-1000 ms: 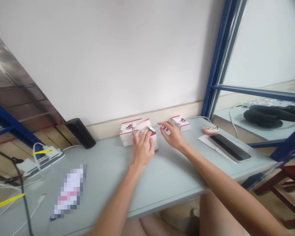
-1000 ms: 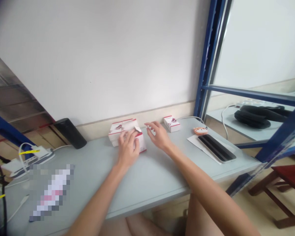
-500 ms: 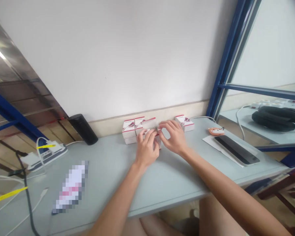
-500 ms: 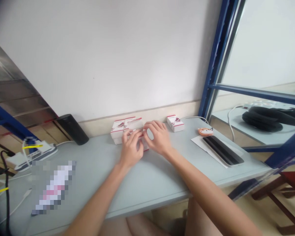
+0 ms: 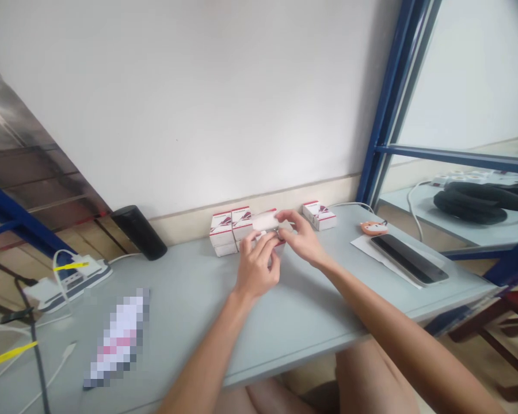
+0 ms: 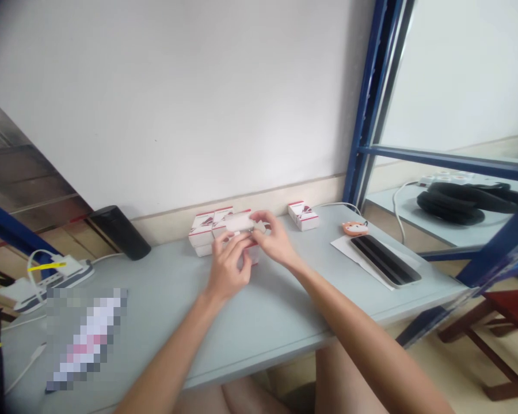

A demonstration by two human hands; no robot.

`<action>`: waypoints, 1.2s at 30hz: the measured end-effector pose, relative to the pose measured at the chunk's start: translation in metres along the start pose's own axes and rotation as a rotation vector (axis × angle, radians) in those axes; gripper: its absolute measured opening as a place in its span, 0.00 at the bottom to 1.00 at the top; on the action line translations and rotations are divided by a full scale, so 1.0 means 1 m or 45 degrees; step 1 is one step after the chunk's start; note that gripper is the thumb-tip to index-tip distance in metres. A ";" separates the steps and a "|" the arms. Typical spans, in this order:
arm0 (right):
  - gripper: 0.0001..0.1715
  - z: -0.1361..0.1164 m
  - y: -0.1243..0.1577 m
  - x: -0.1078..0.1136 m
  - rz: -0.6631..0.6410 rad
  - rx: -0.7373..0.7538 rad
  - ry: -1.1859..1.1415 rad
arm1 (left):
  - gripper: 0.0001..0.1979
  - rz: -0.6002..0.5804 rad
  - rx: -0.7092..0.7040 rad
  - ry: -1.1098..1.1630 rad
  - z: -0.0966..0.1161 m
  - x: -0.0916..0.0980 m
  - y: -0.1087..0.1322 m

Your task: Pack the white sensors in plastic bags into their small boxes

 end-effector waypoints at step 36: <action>0.20 0.008 0.003 -0.009 -0.078 -0.057 -0.334 | 0.16 0.249 0.387 0.267 -0.051 -0.009 0.014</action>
Point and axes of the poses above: each hand's wrist, its own y-axis away from the middle knuckle, its own x-axis out of the back of the hand, z = x × y, the point moved 8 cm from there along -y, towards the middle knuckle, and after that the axes turned 1 degree about x, right-handed, at the moved point
